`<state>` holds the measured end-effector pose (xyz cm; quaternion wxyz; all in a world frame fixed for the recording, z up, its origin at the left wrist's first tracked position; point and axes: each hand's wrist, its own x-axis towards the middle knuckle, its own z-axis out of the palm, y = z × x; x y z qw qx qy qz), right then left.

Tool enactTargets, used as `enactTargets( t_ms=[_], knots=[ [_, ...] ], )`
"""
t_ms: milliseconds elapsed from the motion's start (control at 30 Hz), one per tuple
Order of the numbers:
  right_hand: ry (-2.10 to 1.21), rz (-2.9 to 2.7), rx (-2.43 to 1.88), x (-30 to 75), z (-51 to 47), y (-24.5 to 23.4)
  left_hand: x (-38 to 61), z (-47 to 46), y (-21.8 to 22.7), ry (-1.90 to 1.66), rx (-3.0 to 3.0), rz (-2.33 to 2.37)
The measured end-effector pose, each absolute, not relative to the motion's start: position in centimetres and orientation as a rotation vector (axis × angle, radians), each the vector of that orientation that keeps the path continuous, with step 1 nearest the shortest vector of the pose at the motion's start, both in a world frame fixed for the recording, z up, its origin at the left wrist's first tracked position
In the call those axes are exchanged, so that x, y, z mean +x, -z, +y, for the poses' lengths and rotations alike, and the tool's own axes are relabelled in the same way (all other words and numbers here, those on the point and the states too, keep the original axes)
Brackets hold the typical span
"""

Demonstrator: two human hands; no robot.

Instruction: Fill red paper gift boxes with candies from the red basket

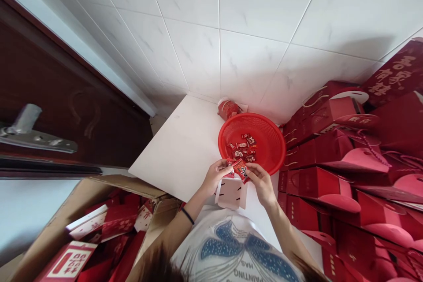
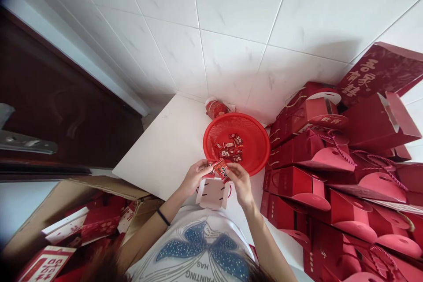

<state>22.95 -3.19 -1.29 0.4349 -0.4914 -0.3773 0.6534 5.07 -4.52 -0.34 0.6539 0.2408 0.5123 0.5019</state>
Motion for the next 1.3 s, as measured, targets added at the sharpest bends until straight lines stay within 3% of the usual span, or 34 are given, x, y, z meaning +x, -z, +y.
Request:
enactTargets(
  t_ms=[333,533,700,933,1100,1300],
  knots=[
    [-1.496,-0.923,-1.273,20.7,-4.0,1.4,5.5,-4.3,0.2,-1.220,0.383,1.207],
    [-1.563,-1.456,-1.204,20.7,-1.2,2.5,5.5,-4.5,-0.1,-1.141,0.398,1.270],
    [-1.108,-1.906,-1.738,21.6,6.8,4.3,4.9,-4.6,0.8,-1.185,0.322,1.291],
    [-1.108,-2.223,-1.767,19.7,10.9,6.6,4.0,-5.0,0.5,-1.165,0.342,1.358],
    [-1.218,-2.148,-1.801,21.0,11.1,8.0,3.7,-5.1,0.4,-1.168,0.356,1.369],
    [-1.392,-1.639,-1.819,23.0,10.6,8.8,4.1,-4.8,0.4,-1.183,0.401,1.333]
  ],
)
